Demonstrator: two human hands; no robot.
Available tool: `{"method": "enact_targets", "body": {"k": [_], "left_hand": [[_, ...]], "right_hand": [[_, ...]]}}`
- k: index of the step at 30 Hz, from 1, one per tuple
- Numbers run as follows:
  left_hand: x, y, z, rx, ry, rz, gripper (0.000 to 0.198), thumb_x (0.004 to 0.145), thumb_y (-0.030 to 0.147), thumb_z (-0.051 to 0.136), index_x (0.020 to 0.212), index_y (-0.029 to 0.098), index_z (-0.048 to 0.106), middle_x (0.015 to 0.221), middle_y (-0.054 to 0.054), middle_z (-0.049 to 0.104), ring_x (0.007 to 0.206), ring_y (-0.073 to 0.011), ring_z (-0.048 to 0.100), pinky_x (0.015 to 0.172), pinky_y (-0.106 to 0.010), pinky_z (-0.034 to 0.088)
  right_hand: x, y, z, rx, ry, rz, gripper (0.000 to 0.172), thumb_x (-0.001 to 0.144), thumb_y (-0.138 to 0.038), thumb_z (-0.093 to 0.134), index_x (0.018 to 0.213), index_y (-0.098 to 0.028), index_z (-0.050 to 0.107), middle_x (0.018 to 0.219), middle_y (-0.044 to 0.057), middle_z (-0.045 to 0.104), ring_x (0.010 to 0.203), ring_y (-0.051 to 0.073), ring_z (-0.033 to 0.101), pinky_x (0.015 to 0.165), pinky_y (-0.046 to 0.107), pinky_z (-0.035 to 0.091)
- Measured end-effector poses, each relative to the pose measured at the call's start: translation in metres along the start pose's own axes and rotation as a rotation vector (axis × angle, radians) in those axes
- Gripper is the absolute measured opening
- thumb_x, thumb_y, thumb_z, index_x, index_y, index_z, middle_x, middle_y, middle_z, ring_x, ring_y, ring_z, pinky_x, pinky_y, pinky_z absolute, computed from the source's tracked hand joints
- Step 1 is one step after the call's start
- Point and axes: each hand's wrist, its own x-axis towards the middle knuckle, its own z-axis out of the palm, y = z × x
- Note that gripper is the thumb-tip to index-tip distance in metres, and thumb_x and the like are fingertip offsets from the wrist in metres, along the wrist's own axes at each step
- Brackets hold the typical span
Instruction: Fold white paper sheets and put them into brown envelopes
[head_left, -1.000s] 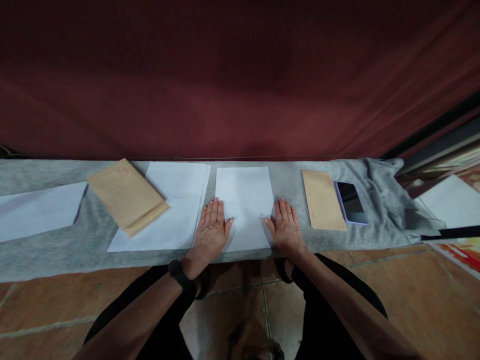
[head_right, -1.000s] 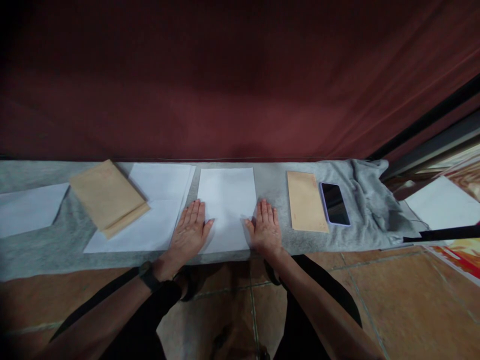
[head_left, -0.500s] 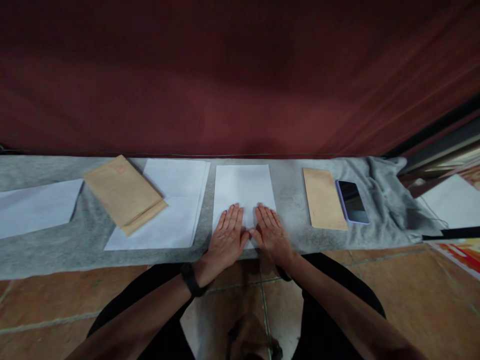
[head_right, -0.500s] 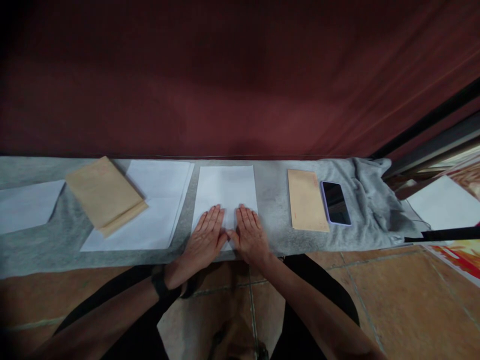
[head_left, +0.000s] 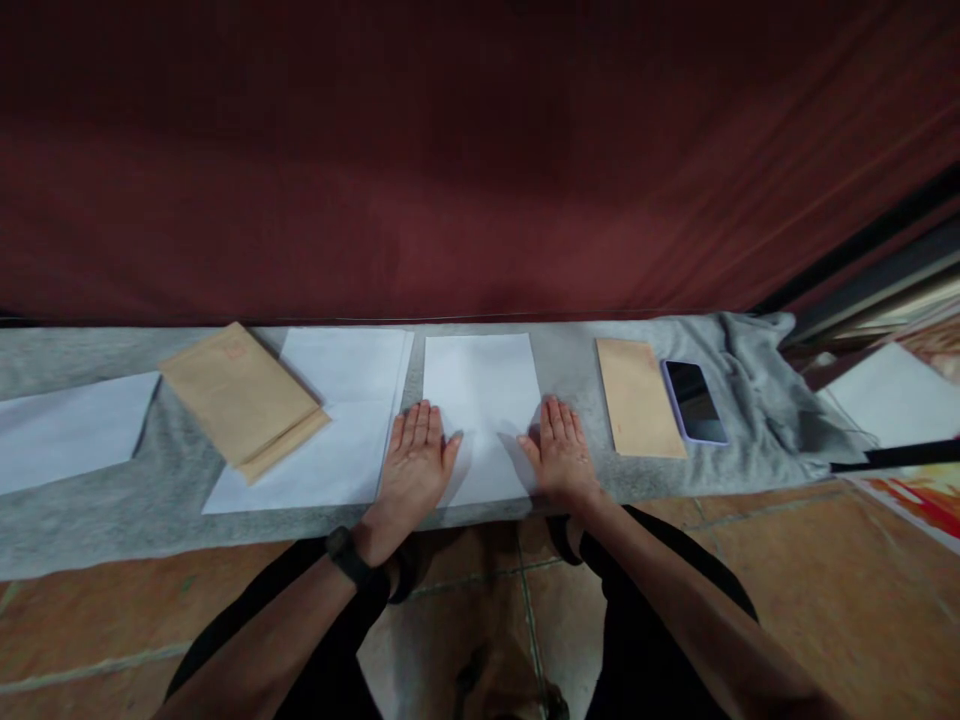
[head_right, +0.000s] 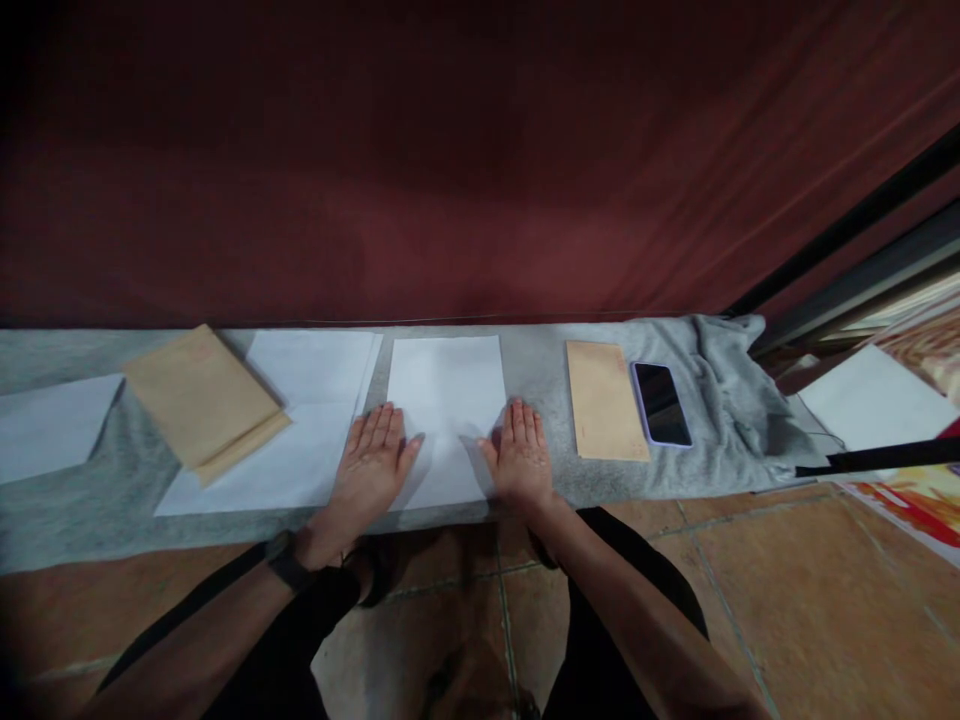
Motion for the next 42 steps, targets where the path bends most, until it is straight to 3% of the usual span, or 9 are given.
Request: {"method": "enact_targets", "body": {"k": [5,9,14,20,26,32,37,42], "left_hand": [[0.048,0.015,-0.008,-0.059,0.003,0.082,0.06,0.108,0.036,0.027,0.154,0.003,0.047,0.159,-0.019,0.049,0.156,-0.0288,0.036,0.13,-0.049,0.025],[0.083,0.029,0.009,-0.088,-0.015,0.165,0.058,0.106,0.027,0.028,0.157,0.003,0.042,0.164,-0.019,0.044,0.158,-0.0277,0.031,0.129,-0.048,0.028],[0.104,0.027,0.031,-0.046,-0.067,0.168,0.062,0.1,0.02,0.036,0.16,0.004,0.038,0.166,-0.02,0.039,0.158,-0.0285,0.031,0.129,-0.05,0.028],[0.115,0.02,0.037,-0.023,-0.082,0.059,0.061,0.102,0.021,0.03,0.16,0.005,0.038,0.168,-0.017,0.036,0.159,-0.0271,0.029,0.13,-0.047,0.026],[0.121,0.013,0.045,-0.033,0.023,-0.073,0.061,0.103,0.025,0.029,0.158,0.001,0.04,0.166,-0.021,0.038,0.158,-0.0288,0.03,0.129,-0.049,0.026],[0.124,0.006,0.051,-0.063,0.082,-0.163,0.064,0.105,0.033,0.03,0.156,-0.003,0.041,0.164,-0.026,0.039,0.157,-0.0315,0.033,0.129,-0.051,0.026],[0.12,-0.001,0.051,-0.109,0.151,-0.167,0.063,0.104,0.035,0.032,0.157,0.001,0.041,0.163,-0.024,0.041,0.155,-0.0322,0.036,0.127,-0.054,0.029],[0.113,-0.007,0.046,-0.077,0.122,-0.166,0.064,0.104,0.034,0.031,0.154,-0.004,0.043,0.162,-0.027,0.041,0.154,-0.034,0.037,0.127,-0.053,0.03]], "right_hand": [[0.056,-0.014,-0.008,0.146,-0.044,-0.006,0.066,0.111,-0.047,0.02,0.161,-0.008,0.039,0.17,0.017,0.033,0.159,0.029,0.029,0.128,0.052,0.029],[0.092,-0.038,0.001,0.272,-0.075,-0.025,0.066,0.112,-0.044,0.01,0.159,-0.012,0.044,0.167,0.014,0.041,0.158,0.024,0.03,0.128,0.048,0.03],[0.109,-0.056,0.02,0.297,-0.139,-0.071,0.065,0.112,-0.042,0.01,0.16,-0.009,0.042,0.165,0.013,0.044,0.156,0.022,0.035,0.13,0.044,0.025],[0.118,-0.06,0.03,0.174,-0.138,-0.018,0.06,0.113,-0.043,0.021,0.16,-0.012,0.042,0.167,0.013,0.039,0.157,0.026,0.033,0.13,0.05,0.021],[0.124,-0.058,0.037,0.081,-0.095,0.073,0.06,0.112,-0.043,0.028,0.16,-0.01,0.042,0.168,0.017,0.035,0.156,0.031,0.034,0.128,0.052,0.022],[0.124,-0.036,0.044,0.058,0.056,0.138,0.062,0.111,-0.042,0.027,0.158,-0.004,0.043,0.163,0.023,0.043,0.152,0.033,0.041,0.123,0.056,0.03],[0.12,-0.018,0.042,0.026,0.074,0.145,0.063,0.11,-0.041,0.028,0.157,-0.001,0.043,0.161,0.025,0.045,0.15,0.034,0.043,0.122,0.057,0.031],[0.113,-0.001,0.034,-0.014,0.094,0.174,0.06,0.11,-0.038,0.027,0.156,-0.005,0.046,0.16,0.022,0.048,0.149,0.036,0.044,0.121,0.059,0.031]]}}
